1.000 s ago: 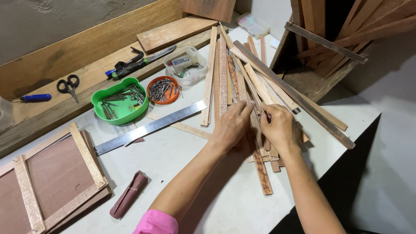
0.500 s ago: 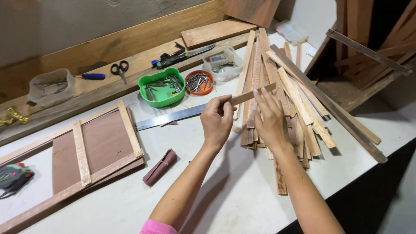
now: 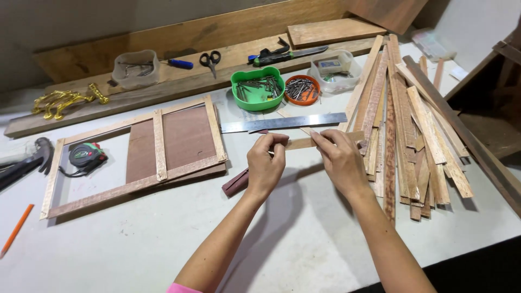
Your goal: The person is measuring, marking, and assembling a wooden frame using small strips of wood, a ruler, pencil, and a hammer.
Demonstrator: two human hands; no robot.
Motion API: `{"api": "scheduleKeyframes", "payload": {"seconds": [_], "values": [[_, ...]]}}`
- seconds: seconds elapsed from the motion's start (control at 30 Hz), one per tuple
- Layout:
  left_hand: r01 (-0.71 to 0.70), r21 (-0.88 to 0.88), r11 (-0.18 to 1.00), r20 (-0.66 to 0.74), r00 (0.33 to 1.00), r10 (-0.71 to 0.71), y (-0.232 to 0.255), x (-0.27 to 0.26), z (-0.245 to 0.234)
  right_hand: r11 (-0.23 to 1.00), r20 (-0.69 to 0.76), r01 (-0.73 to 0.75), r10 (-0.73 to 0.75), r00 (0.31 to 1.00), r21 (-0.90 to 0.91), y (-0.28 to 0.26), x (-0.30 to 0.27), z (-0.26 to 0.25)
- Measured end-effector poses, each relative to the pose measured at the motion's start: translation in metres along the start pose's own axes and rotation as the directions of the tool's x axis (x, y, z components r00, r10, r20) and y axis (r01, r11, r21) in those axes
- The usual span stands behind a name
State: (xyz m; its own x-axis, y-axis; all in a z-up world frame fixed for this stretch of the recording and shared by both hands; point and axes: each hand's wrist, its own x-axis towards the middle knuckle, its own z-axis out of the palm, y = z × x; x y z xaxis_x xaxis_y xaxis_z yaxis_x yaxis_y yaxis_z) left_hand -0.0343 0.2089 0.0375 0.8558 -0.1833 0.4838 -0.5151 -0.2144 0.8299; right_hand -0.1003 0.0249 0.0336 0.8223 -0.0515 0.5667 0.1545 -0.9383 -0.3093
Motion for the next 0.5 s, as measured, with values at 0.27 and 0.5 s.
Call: {"api": "scheduleKeyframes", "payload": {"seconds": [0.27,0.5], "values": [[-0.187,0.366,0.912,0.094,0.982,0.163,0.010,-0.030,-0.057,0.990,0.075,0.113,-0.119,0.990,0.081,-0.053,-0.007,0.013],[-0.309,0.522,0.795,0.173,0.951,0.256,0.001,-0.060,-0.090,0.966,0.121,0.210,-0.229,0.966,0.152,-0.093,-0.014,0.026]]}}
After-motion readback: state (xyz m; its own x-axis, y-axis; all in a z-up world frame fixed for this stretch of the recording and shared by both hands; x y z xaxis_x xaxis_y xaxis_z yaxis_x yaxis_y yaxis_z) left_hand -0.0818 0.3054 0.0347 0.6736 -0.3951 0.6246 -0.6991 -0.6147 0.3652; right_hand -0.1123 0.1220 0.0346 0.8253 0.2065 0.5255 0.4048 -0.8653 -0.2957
